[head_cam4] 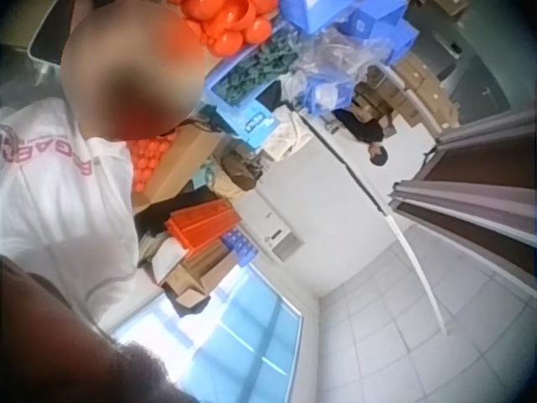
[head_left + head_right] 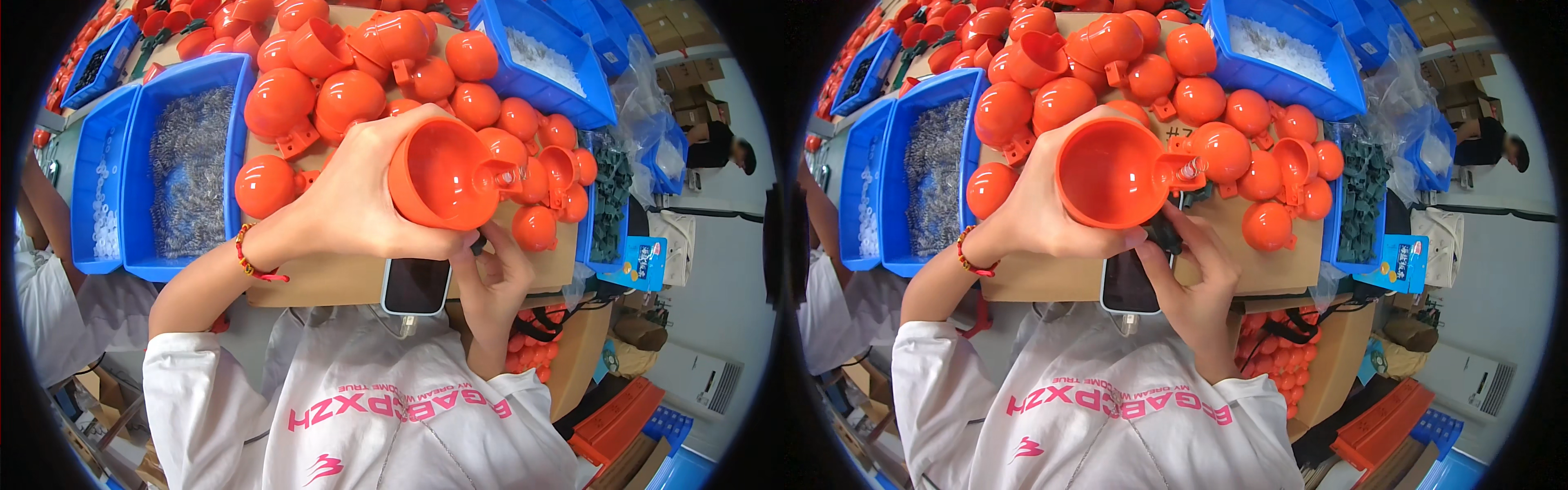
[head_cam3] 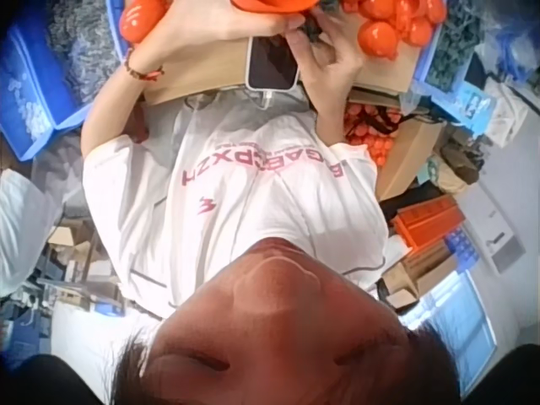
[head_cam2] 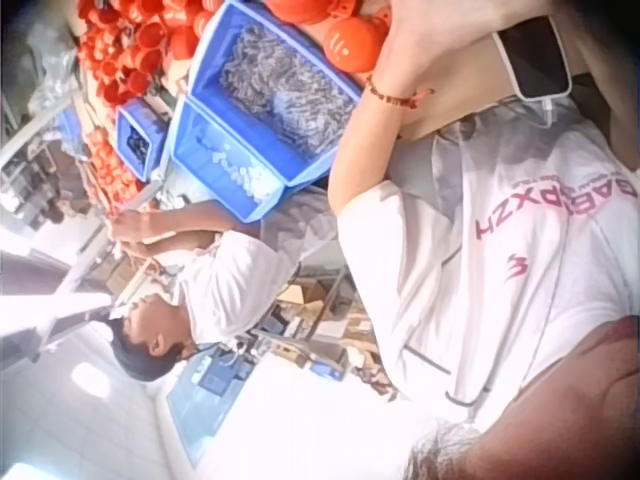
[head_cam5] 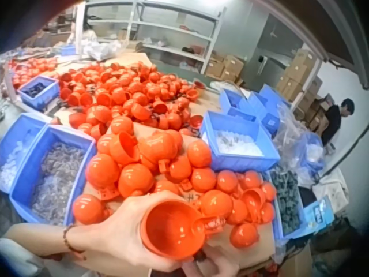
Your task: Assembling red plastic poultry watering cups by hand, inserting springs and valve components.
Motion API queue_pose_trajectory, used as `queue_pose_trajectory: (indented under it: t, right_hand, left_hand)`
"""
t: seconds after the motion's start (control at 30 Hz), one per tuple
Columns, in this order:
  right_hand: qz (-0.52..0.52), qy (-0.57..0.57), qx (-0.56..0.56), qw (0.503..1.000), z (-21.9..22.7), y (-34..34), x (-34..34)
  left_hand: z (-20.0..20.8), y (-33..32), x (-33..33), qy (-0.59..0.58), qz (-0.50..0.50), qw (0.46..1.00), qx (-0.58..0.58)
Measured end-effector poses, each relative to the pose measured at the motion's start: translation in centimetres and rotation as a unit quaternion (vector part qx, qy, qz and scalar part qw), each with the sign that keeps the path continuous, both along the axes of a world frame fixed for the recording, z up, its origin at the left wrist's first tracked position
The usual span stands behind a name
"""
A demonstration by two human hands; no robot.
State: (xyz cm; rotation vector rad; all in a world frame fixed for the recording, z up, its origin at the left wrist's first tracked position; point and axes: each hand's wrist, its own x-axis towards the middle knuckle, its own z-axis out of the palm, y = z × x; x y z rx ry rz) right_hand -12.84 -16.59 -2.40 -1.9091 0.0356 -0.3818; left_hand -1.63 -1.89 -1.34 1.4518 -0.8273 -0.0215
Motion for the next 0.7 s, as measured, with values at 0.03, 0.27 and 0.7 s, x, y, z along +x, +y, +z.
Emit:
queue_pose_trajectory:
  t: [0.03,0.27,0.7]
  right_hand:
    - [-0.001,0.012,-0.001,1.0,0.2,0.1,0.1]
    - [0.084,0.016,0.026,0.996,0.9,-0.6,1.7]
    - [0.105,-0.122,-0.19,0.968,0.3,-0.3,2.9]
  left_hand:
    - [0.0,0.0,0.0,0.003,0.0,1.0,-0.003]
    - [0.4,0.2,-0.1,0.033,0.002,0.999,-0.016]
    - [0.3,0.0,-0.1,0.094,0.006,0.995,-0.035]
